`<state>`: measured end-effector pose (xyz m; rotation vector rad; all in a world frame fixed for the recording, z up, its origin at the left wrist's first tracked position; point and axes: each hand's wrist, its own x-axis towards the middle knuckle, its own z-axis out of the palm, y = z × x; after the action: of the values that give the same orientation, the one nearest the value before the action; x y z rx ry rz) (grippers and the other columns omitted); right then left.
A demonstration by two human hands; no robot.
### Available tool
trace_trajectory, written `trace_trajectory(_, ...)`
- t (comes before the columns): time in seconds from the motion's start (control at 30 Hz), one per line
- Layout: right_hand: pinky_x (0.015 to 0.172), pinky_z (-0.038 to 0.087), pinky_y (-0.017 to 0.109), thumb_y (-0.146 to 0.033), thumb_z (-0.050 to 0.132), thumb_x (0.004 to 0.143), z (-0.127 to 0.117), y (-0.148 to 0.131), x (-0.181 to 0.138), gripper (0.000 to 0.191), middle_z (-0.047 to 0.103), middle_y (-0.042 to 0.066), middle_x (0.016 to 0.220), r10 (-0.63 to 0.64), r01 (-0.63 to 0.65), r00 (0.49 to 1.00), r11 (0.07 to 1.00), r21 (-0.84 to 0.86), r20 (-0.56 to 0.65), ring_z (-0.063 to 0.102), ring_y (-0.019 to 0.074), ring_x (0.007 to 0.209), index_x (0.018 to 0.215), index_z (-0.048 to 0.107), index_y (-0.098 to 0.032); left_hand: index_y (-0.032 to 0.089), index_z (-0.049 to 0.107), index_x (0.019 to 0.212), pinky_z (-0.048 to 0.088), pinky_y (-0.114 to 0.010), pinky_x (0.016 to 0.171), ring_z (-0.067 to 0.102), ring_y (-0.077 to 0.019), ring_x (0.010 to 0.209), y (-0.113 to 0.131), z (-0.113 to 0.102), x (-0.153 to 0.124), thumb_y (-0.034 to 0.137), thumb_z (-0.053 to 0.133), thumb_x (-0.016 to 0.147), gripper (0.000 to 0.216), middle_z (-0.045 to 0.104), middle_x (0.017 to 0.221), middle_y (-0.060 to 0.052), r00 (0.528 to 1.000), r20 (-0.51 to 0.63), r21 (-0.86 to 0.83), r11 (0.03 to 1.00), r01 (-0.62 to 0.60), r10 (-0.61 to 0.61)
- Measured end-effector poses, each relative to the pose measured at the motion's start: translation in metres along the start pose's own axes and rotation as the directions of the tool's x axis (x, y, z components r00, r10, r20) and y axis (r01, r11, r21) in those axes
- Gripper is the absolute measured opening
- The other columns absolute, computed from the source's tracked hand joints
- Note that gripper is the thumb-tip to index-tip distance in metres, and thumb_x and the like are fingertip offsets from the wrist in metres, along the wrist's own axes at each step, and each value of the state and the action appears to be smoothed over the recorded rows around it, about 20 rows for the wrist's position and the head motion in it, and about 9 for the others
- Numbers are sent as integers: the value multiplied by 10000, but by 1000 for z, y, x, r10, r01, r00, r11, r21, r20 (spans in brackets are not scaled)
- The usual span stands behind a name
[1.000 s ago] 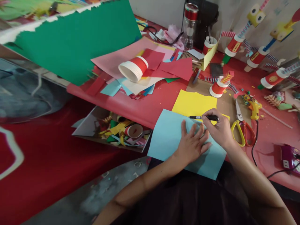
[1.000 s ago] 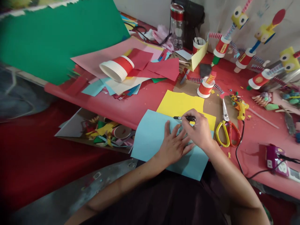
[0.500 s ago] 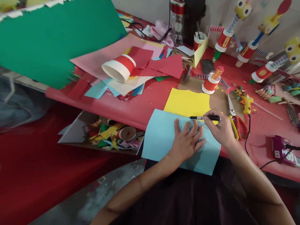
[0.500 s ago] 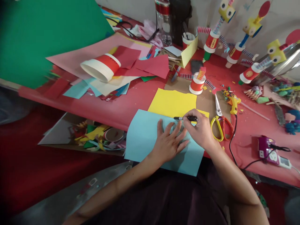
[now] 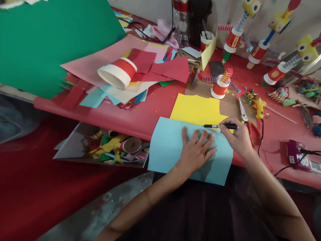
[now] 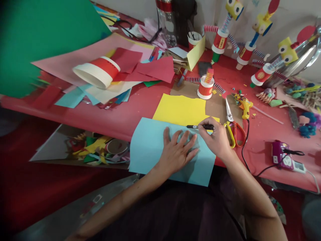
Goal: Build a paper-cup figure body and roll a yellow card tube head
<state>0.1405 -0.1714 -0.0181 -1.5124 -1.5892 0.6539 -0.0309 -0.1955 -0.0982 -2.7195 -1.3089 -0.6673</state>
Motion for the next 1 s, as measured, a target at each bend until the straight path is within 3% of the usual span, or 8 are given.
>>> trace_trajectory(0.43,633,516,295,-247,604,825,-16,10,-12,71,680,-6,708,42,-43,998,999,-6,-57,643,156,640,759,622,-229,245,601,1276,-12,-610,1233,574,-289,1129,-1,-4,3,472,451,999,388,692,1231,-71,997,-67,38,998,-45,47)
trace_trajectory(0.77,612,502,291,-266,609,837,-35,14,-25,80,671,-10,684,102,-106,991,994,-40,-92,617,150,621,772,629,-224,239,617,1330,167,-723,1166,560,-338,1175,-1,-3,1,438,494,986,416,674,1279,-138,999,27,6,1000,-29,28)
trace_trajectory(1.0,570,472,270,-276,613,829,-46,21,-35,89,643,-24,669,111,-121,983,990,-66,-146,580,131,583,760,632,-223,262,626,1314,166,-748,1159,564,-356,1177,-2,-1,0,428,536,966,395,661,1295,-129,1000,13,-97,995,8,-6)
